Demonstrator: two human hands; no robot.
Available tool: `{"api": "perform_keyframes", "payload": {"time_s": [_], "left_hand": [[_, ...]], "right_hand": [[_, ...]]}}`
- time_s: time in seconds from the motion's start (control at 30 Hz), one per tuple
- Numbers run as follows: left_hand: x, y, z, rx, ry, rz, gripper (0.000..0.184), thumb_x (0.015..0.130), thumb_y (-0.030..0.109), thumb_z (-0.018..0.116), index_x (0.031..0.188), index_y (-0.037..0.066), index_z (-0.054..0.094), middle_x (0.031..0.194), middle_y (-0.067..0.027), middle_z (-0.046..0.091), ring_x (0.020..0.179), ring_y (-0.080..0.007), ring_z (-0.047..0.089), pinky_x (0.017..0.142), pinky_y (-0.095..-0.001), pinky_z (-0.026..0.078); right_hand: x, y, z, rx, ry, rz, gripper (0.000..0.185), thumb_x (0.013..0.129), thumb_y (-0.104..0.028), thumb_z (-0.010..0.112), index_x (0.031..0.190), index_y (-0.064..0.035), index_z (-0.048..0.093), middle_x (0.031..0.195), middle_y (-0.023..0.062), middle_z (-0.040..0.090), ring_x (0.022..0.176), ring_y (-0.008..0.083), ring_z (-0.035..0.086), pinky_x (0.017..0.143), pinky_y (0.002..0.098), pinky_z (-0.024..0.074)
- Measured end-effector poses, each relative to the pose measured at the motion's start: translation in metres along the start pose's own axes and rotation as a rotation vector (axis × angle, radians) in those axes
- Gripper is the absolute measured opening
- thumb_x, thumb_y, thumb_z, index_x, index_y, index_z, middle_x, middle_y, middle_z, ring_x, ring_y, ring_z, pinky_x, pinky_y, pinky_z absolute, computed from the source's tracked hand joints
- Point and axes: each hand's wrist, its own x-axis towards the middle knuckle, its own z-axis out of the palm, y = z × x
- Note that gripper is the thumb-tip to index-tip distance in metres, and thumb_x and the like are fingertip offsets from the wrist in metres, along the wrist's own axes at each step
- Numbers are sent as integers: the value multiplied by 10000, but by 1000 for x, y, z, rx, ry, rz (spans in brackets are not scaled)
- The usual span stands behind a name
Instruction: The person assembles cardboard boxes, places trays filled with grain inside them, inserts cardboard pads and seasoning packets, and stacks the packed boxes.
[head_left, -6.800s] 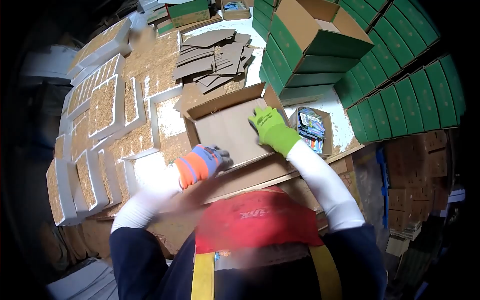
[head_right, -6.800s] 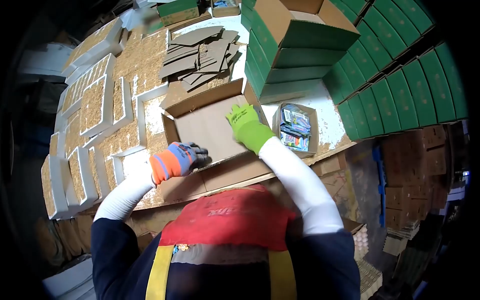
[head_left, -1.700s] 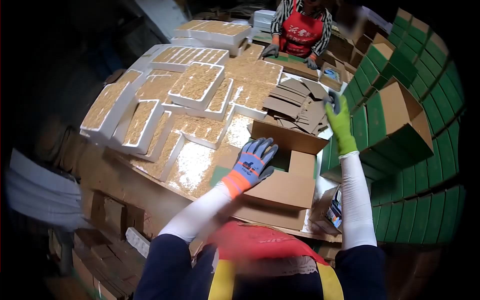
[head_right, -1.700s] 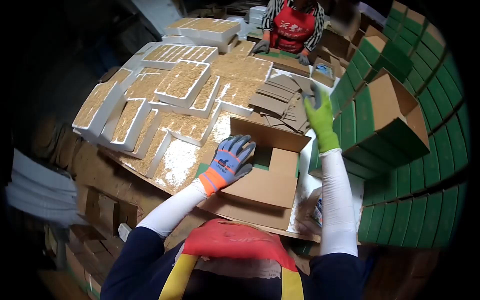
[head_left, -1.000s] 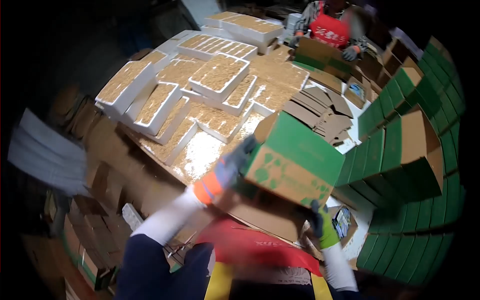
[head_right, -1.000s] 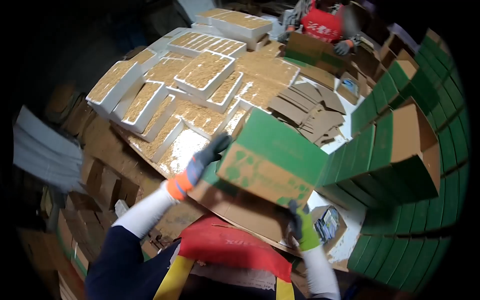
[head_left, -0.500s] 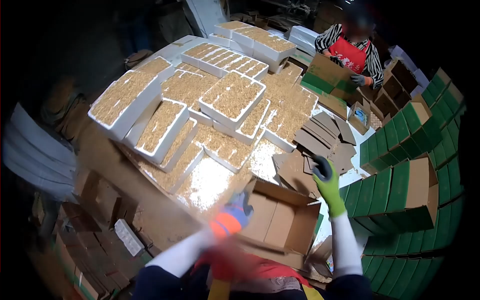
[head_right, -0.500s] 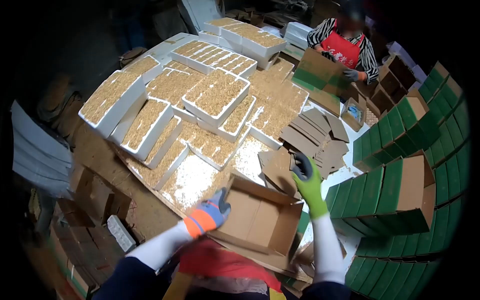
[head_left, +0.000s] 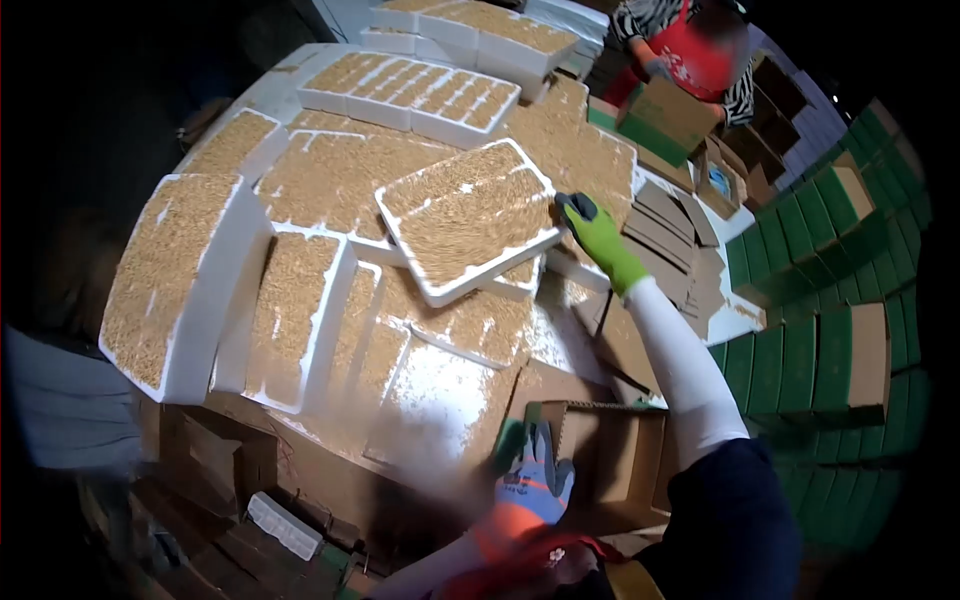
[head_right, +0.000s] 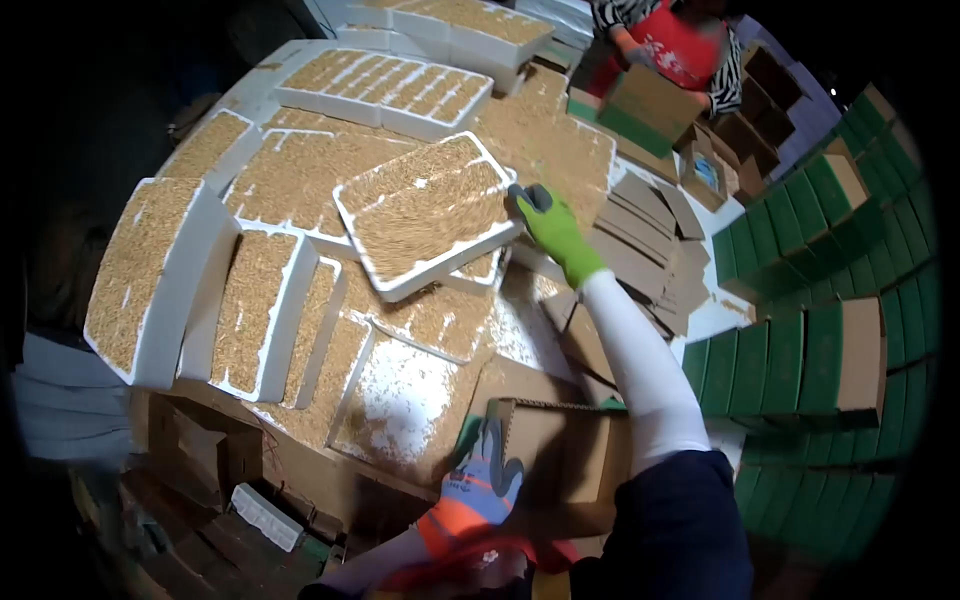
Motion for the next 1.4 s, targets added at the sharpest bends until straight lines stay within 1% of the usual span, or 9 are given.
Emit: {"api": "perform_keyframes", "payload": {"time_s": [0.13, 0.27, 0.4, 0.53, 0.7, 0.87, 1.0, 1.07, 1.4], "left_hand": [[0, -5, 5, 9, 63, 73, 706, 894, 350, 508, 1415, -47, 245, 1387, -303, 354, 1219, -429, 440, 1000, -430, 400], [0, -2, 14, 24, 198, 117, 622, 871, 286, 573, 1349, -61, 378, 1296, -313, 450, 1151, -430, 498, 969, -417, 430], [-2, -5, 24, 2, 210, 40, 604, 883, 310, 557, 1345, -41, 391, 1289, -272, 473, 1158, -408, 494, 946, -421, 441], [-2, -2, 23, 43, 143, -23, 613, 894, 361, 529, 1361, -7, 381, 1294, -233, 486, 1177, -381, 484, 956, -429, 429], [-2, 0, 26, 118, 190, -76, 659, 857, 442, 562, 1331, 6, 422, 1281, -221, 506, 1153, -364, 514, 951, -424, 431], [19, -61, 74, -276, 363, 282, 700, 853, 79, 602, 1459, 50, 252, 1280, -181, 551, 1075, -261, 601, 884, -327, 472], [3, -24, 25, -265, 197, 86, 475, 973, 230, 461, 1410, 68, 374, 1243, -171, 583, 1103, -239, 585, 917, -312, 449], [6, -34, 22, -277, 141, 163, 497, 975, 322, 430, 1422, 121, 350, 1276, -208, 536, 1123, -362, 555, 913, -372, 457], [12, -39, 25, -231, 208, 116, 496, 978, 375, 401, 1352, 52, 447, 1128, -236, 613, 1025, -334, 614, 851, -386, 474]], "right_hand": [[-49, 0, -1, 496, -80, 575, 799, 803, -668, 554, 1316, -71, 422, 1171, 112, 558, 1050, 191, 540, 824, 369, 460], [-34, 6, 35, 486, -179, 264, 840, 760, -583, 675, 1333, -27, 415, 1082, 131, 577, 942, 215, 553, 766, 356, 492], [-89, -38, 5, 692, -196, 400, 843, 768, -566, 684, 1353, -31, 398, 1198, 137, 562, 1039, 227, 577, 815, 374, 510], [-160, -32, -54, 686, -4, 554, 592, 901, -471, 560, 1371, -126, 454, 1319, 48, 520, 1159, 177, 523, 914, 335, 464], [-284, 1, -148, 788, 14, 401, 501, 1004, -279, 383, 1410, 11, 338, 1439, 122, 383, 1298, 210, 404, 1055, 327, 345], [-412, 1, -171, 467, 199, 603, 447, 936, -286, 551, 1296, -31, 484, 1084, 53, 570, 957, 118, 528, 819, 249, 421], [-426, -38, -153, 426, 178, 647, 413, 898, -346, 622, 1207, -87, 531, 704, -99, 426, 560, -4, 308, 475, 175, 234], [-425, -38, -160, 412, 123, 614, 494, 896, -339, 625, 1274, -57, 480, 733, -78, 462, 584, 18, 359, 497, 182, 290], [-416, -45, -148, 352, 3, 710, 535, 858, -299, 672, 1301, -96, 452, 682, -30, 559, 480, 34, 430, 413, 197, 331]]}}
